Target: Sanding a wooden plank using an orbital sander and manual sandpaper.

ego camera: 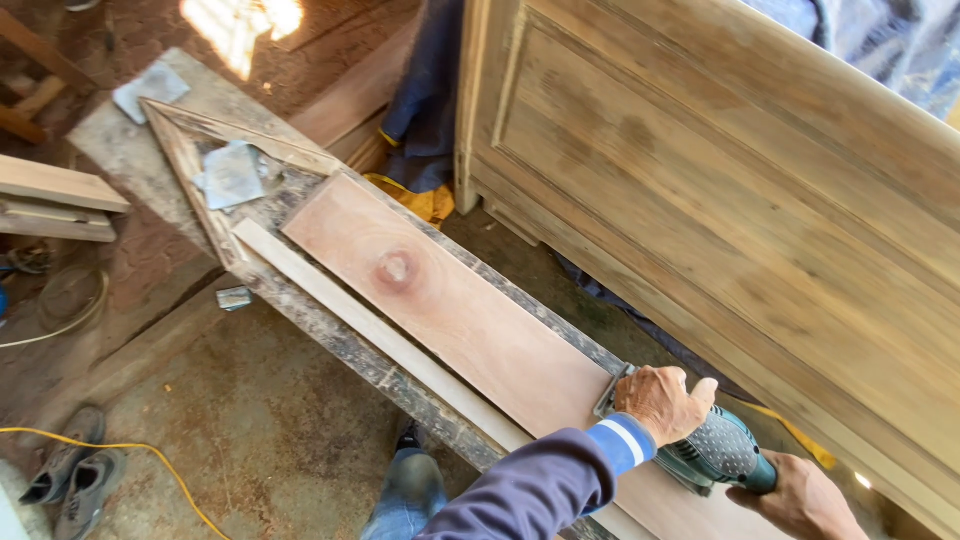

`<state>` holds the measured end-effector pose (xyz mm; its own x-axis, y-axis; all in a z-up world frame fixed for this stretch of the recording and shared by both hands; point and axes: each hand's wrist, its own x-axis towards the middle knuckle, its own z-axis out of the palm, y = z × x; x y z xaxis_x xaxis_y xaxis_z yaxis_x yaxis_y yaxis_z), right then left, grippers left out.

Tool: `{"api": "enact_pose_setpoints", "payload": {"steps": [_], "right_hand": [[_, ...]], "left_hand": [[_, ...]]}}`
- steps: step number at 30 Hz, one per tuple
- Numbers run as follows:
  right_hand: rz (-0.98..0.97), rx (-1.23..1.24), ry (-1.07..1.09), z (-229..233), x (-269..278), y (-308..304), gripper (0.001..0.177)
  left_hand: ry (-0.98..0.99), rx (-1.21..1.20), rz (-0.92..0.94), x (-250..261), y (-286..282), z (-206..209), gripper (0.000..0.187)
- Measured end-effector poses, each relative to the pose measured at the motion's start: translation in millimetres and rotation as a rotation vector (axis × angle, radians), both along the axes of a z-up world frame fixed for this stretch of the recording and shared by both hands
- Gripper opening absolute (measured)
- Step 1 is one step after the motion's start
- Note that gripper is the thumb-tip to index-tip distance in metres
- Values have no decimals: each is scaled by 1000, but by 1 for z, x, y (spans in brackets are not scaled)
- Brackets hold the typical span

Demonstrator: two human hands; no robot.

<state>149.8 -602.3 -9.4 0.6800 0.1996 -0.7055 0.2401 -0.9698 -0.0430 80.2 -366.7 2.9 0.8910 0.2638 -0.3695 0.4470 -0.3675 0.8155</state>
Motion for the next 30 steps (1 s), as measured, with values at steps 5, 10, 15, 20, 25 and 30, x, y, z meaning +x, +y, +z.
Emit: {"api": "enact_pose_setpoints", "payload": {"steps": [5, 10, 15, 20, 25, 30], "right_hand": [[50, 80, 21, -34, 20, 10, 43], [58, 121, 38, -42, 31, 41, 41], [133, 127, 44, -26, 30, 85, 42], [152, 103, 13, -11, 22, 124, 43], [166, 125, -32, 2, 13, 160, 44], [178, 130, -13, -1, 16, 189, 43]], "left_hand": [[-4, 21, 55, -1, 28, -3, 62], [-2, 19, 76, 0, 59, -7, 61], [35, -1, 109, -3, 90, -1, 61], [42, 23, 138, -3, 118, -5, 60], [37, 43, 148, -3, 146, -12, 60], [45, 67, 140, -2, 174, -14, 61]]}}
